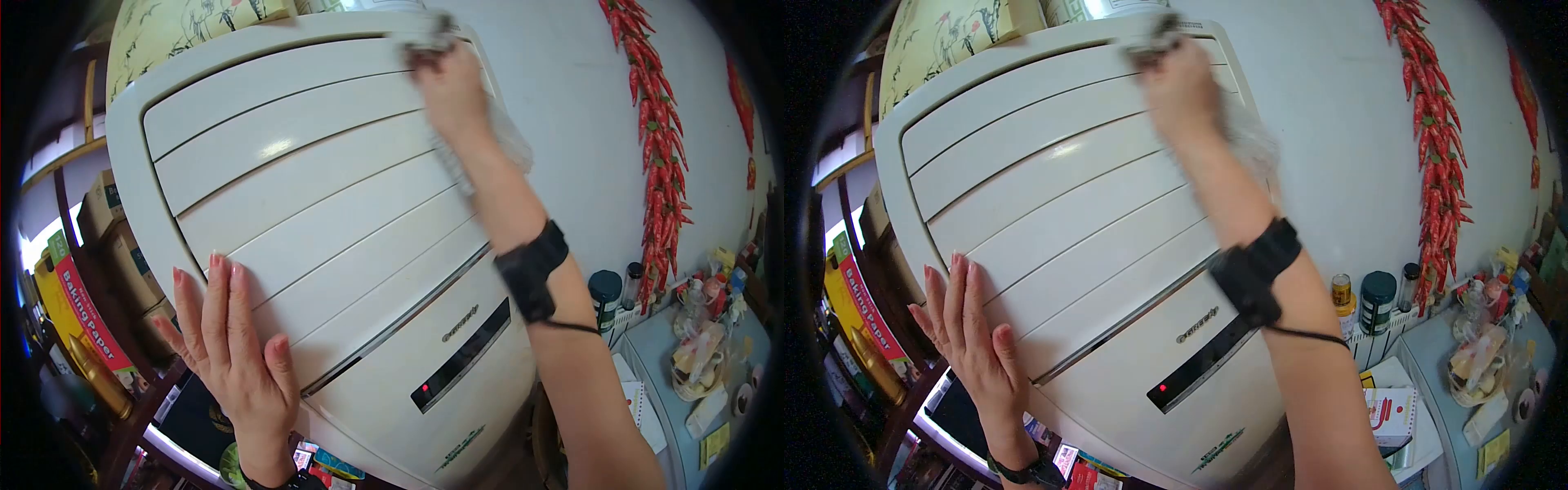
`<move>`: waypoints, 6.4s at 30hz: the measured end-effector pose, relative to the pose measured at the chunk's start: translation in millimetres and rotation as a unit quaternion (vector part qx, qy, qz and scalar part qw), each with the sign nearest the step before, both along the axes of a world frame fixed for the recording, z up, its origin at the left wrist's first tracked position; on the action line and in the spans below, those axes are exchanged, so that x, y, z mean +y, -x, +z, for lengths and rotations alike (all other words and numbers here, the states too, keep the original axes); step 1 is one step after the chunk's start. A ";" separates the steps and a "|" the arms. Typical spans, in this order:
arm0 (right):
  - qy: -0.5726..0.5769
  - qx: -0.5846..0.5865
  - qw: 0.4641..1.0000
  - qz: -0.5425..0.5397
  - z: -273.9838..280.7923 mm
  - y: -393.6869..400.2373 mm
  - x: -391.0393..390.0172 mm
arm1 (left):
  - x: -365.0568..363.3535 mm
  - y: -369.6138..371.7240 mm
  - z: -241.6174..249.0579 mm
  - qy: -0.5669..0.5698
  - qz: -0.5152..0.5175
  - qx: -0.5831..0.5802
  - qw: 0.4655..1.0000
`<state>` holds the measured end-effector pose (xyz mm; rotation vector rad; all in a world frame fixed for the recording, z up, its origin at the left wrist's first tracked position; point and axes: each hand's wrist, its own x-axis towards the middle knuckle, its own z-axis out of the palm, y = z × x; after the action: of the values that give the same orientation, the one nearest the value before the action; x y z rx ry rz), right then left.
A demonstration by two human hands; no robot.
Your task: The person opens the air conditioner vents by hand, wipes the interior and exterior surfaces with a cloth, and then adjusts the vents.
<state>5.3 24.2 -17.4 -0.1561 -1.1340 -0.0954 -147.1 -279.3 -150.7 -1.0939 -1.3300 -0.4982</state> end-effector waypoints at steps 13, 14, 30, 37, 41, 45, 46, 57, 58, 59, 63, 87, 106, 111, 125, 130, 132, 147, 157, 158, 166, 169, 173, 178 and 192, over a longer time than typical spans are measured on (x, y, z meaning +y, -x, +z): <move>-0.209 -0.064 0.976 0.012 -5.4 21.8 -47.2 | -1.7 2.4 0.0 0.007 0.006 0.000 1.000; -0.134 -0.051 0.990 -0.004 -6.5 4.3 -26.5 | -1.2 2.3 0.1 0.004 0.005 0.002 1.000; -0.251 -0.092 0.964 0.004 1.5 63.1 -108.9 | 0.9 2.7 -1.2 -0.007 0.016 -0.002 1.000; -0.353 -0.119 0.927 0.042 -51.5 76.7 -140.1 | -0.6 7.7 -4.0 -0.003 0.032 0.002 0.999; -0.167 -0.137 0.976 0.036 -60.3 10.6 -53.9 | 0.1 3.0 -1.2 -0.007 0.013 0.000 1.000; 0.057 -0.007 0.998 -0.035 -67.5 -33.6 44.0 | 1.0 3.4 -1.6 -0.011 0.014 0.000 1.000; 0.055 0.017 0.998 -0.033 -70.0 -31.3 47.9 | 1.2 3.3 -1.4 -0.012 0.012 0.000 1.000; -0.238 -0.162 0.954 0.087 -112.4 66.7 -151.2 | 2.6 24.0 -16.4 -0.017 -0.025 -0.014 0.999; -0.255 -0.165 0.948 0.099 -115.6 66.6 -151.5 | 2.9 24.9 -15.9 -0.014 -0.016 -0.003 1.000; -0.271 -0.167 0.941 0.112 -117.8 66.5 -149.9 | 1.9 23.7 -12.1 -0.011 -0.007 0.008 1.000; -0.189 -0.121 0.974 0.023 -99.5 15.3 -77.0 | 2.9 4.9 -1.3 -0.017 -0.003 0.013 1.000; 0.046 -0.092 0.993 -0.054 -139.7 -1.6 -26.8 | 6.1 12.3 -1.9 -0.032 -0.027 0.011 0.999; 0.025 -0.160 0.986 0.040 -203.7 -51.9 -13.9 | 2.5 13.4 -0.3 -0.016 -0.102 -0.066 0.992; 0.117 -0.107 0.985 0.067 -218.2 -70.3 26.7 | 4.2 18.2 0.3 -0.028 -0.140 -0.074 0.987; -0.195 -0.258 0.922 0.215 -210.8 59.6 -203.9 | 0.1 30.2 -5.1 -0.020 -0.311 -0.128 0.942; -0.197 -0.272 0.934 0.124 -215.0 26.9 -154.9 | -2.4 22.7 -31.5 -0.029 -0.248 -0.121 0.961; -0.136 -0.297 0.940 0.099 -212.0 -7.7 -121.4 | -4.2 24.0 -44.6 -0.042 -0.266 -0.125 0.955; 0.150 -0.178 0.972 0.032 -227.6 -85.3 -13.8 | 12.8 24.2 -182.4 -0.146 -0.406 -0.390 0.813; -0.136 -0.243 0.942 0.189 -223.0 46.6 -190.7 | 14.3 25.6 -199.0 -0.187 -0.468 -0.429 0.750; -0.146 -0.243 0.936 0.207 -221.8 54.5 -200.9 | 14.5 26.8 -214.6 -0.218 -0.485 -0.482 0.696; -0.156 -0.239 0.948 0.142 -221.4 17.5 -143.5 | 9.3 29.7 -192.2 -0.122 -0.431 -0.358 0.819; -0.060 -0.244 0.966 0.062 -225.7 -26.3 -81.1 | 7.7 32.2 -192.8 -0.106 -0.421 -0.365 0.824; 0.039 -0.181 0.983 0.004 -229.0 -69.7 -7.8 | 8.6 25.2 -191.3 -0.121 -0.400 -0.384 0.824; 0.116 -0.156 0.981 0.016 -226.2 -101.6 38.5 | 8.7 20.8 -187.9 -0.117 -0.401 -0.393 0.819; -0.132 -0.297 0.930 0.174 -211.9 26.0 -171.2 | 16.8 26.2 -190.8 -0.163 -0.449 -0.325 0.816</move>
<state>-20.6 -147.0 -229.4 0.3395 -1.7227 0.0249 -173.3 -262.5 -341.5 -1.2645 -1.1301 -1.8757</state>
